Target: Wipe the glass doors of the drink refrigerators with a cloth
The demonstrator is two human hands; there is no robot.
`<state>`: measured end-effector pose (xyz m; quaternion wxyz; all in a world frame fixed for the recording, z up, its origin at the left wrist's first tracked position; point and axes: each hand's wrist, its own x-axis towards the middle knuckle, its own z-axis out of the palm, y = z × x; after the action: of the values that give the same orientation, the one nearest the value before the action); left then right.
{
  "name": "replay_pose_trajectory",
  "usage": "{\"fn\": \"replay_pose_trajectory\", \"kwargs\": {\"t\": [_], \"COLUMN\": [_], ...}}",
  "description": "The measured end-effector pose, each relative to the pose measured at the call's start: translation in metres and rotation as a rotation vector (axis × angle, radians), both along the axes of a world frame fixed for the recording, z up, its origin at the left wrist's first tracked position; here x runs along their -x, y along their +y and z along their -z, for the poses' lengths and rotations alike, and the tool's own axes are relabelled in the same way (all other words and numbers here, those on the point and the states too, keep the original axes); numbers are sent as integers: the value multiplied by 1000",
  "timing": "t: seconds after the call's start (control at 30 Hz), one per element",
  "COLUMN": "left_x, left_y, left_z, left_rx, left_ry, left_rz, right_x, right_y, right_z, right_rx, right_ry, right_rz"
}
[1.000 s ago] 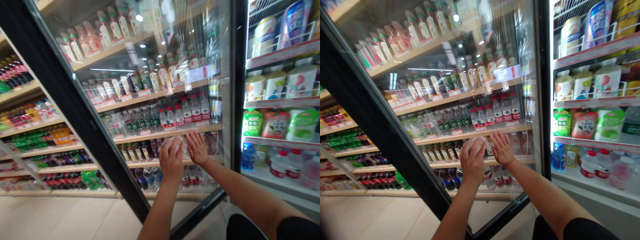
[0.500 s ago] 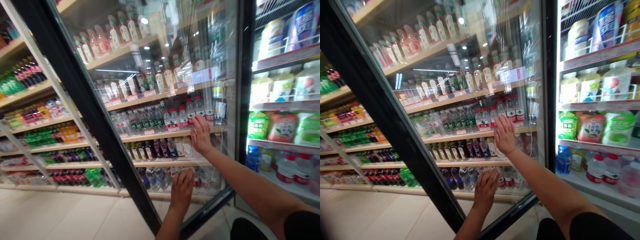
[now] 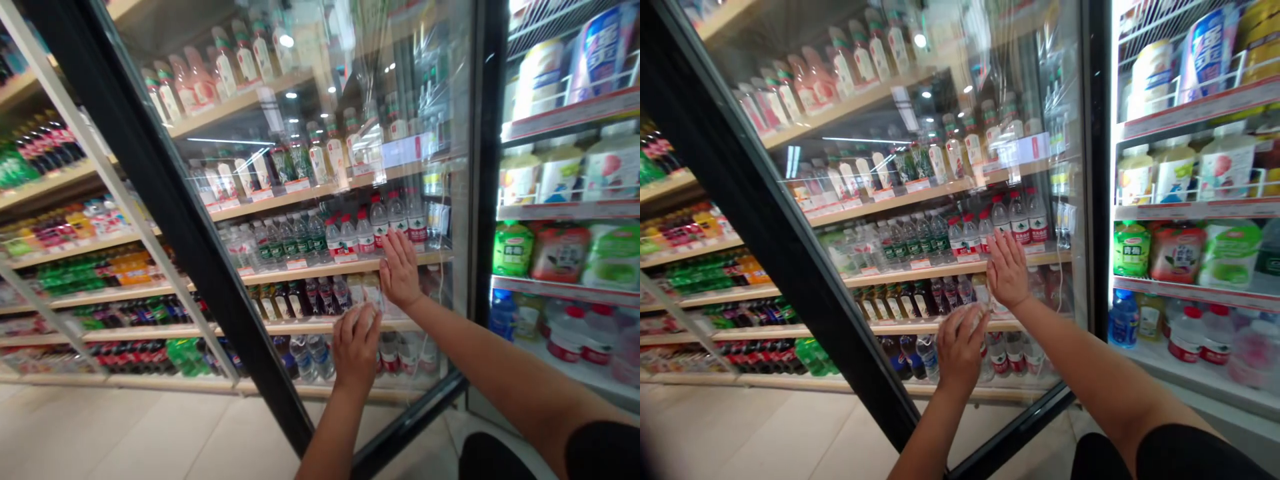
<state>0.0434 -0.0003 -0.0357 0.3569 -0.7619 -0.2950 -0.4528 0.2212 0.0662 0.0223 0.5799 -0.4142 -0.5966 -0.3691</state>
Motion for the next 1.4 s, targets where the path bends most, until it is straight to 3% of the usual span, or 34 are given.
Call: {"fn": "replay_pose_trajectory", "kwargs": {"t": [0.13, 0.37, 0.57, 0.73, 0.8, 0.93, 1.0, 1.17, 1.23, 1.4], "left_x": [0, -1, 1, -4, -3, 0, -2, -10, -9, 4], "left_y": [2, 1, 6, 3, 3, 8, 10, 9, 10, 13], "left_z": [-30, -8, -51, -23, -21, -54, -61, -27, -26, -70], "left_rx": [-86, -13, -123, -40, -17, -105, -126, -51, -37, -164], "left_ry": [-121, 61, -133, 5, 39, -100, -151, 20, 94, -74], "left_rz": [-37, 25, -41, -12, 2, -36, -59, -1, 25, -67], "right_x": [0, 1, 0, 1, 1, 0, 0, 0, -1, -1], "right_y": [-1, -1, 0, 0, -1, -2, -2, 0, 0, 0], "right_z": [0, 2, 3, 3, 4, 4, 5, 7, 8, 9], "right_rx": [-15, -2, 15, 11, 5, 10, 19, 15, 11, 43], "right_ry": [-3, -7, -6, -40, -67, -100, -97, -83, -77, -73], "right_rz": [0, -2, 1, 15, 28, 41, 36, 17, 14, 15]}}
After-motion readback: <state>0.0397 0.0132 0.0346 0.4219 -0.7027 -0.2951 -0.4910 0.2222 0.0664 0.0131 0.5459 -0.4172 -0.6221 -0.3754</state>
